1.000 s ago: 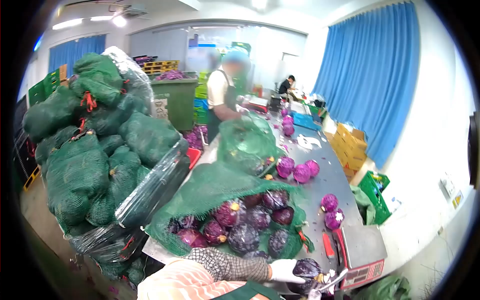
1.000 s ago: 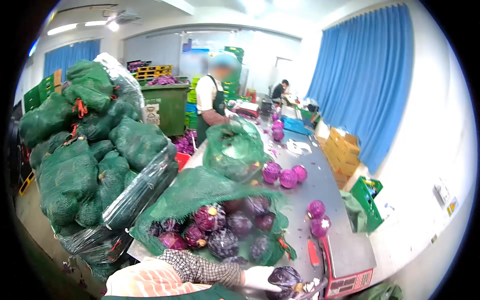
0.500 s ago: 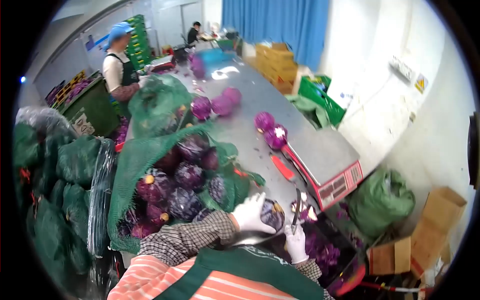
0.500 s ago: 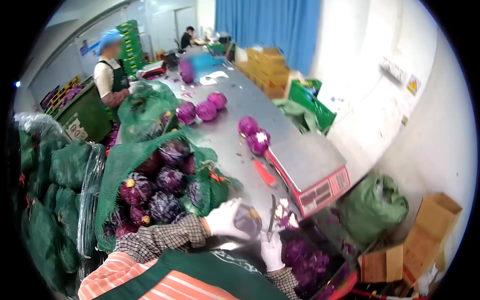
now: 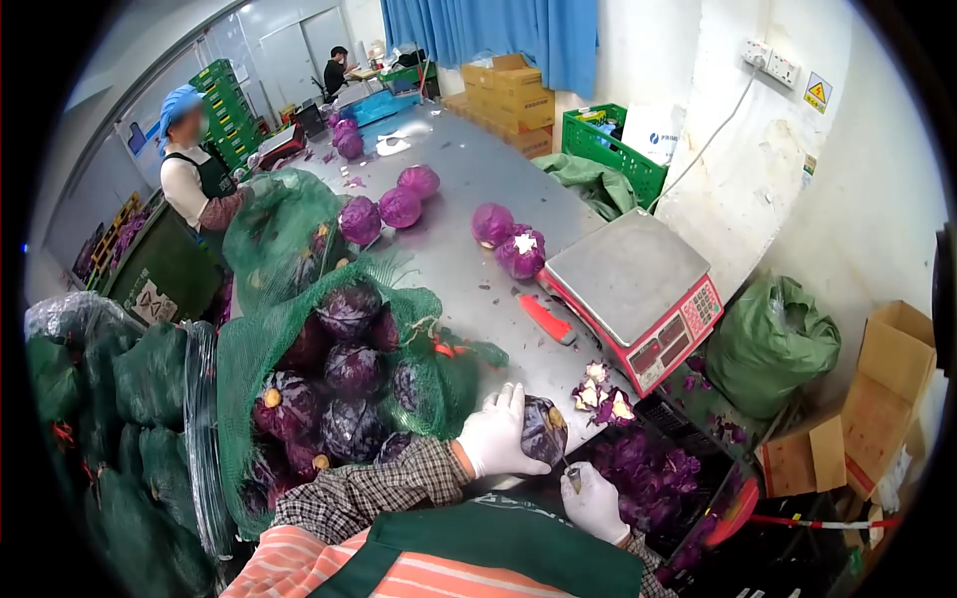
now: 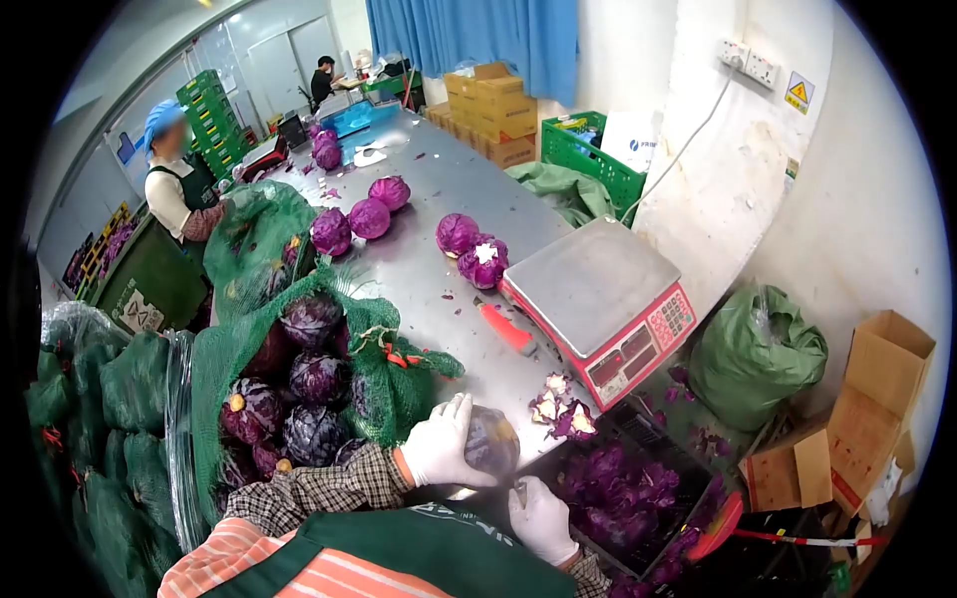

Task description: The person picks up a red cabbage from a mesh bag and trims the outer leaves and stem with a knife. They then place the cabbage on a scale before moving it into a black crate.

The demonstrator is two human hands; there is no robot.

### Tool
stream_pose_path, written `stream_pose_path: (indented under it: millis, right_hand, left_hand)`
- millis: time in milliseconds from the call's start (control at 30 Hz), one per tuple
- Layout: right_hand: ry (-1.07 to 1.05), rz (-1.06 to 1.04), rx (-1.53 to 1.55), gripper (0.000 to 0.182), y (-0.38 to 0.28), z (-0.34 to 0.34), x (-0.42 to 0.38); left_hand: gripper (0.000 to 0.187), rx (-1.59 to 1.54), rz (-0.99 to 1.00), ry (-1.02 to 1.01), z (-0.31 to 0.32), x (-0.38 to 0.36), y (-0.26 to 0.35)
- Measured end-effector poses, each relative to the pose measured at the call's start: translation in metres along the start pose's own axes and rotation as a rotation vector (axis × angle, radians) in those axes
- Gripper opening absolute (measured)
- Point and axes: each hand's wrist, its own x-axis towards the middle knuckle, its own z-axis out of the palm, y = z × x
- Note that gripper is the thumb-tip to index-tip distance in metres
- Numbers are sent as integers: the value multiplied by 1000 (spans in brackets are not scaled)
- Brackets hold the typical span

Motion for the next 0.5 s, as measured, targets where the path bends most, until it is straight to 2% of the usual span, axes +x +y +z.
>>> stream_pose_path:
  millis: [300, 400, 500]
  right_hand:
    - [-114, 50, -228, 16, -5, -4, 18]
    - [-148, 53, -274, 17, 0, -6, 33]
    - [-175, 65, -392, 13, 3, -5, 48]
  left_hand:
    - [115, -13, 24, -77, -9, 19, 8]
    - [109, 38, 68, -19, -6, 23, 9]
    - [108, -14, -17, -135, -15, 31, 12]
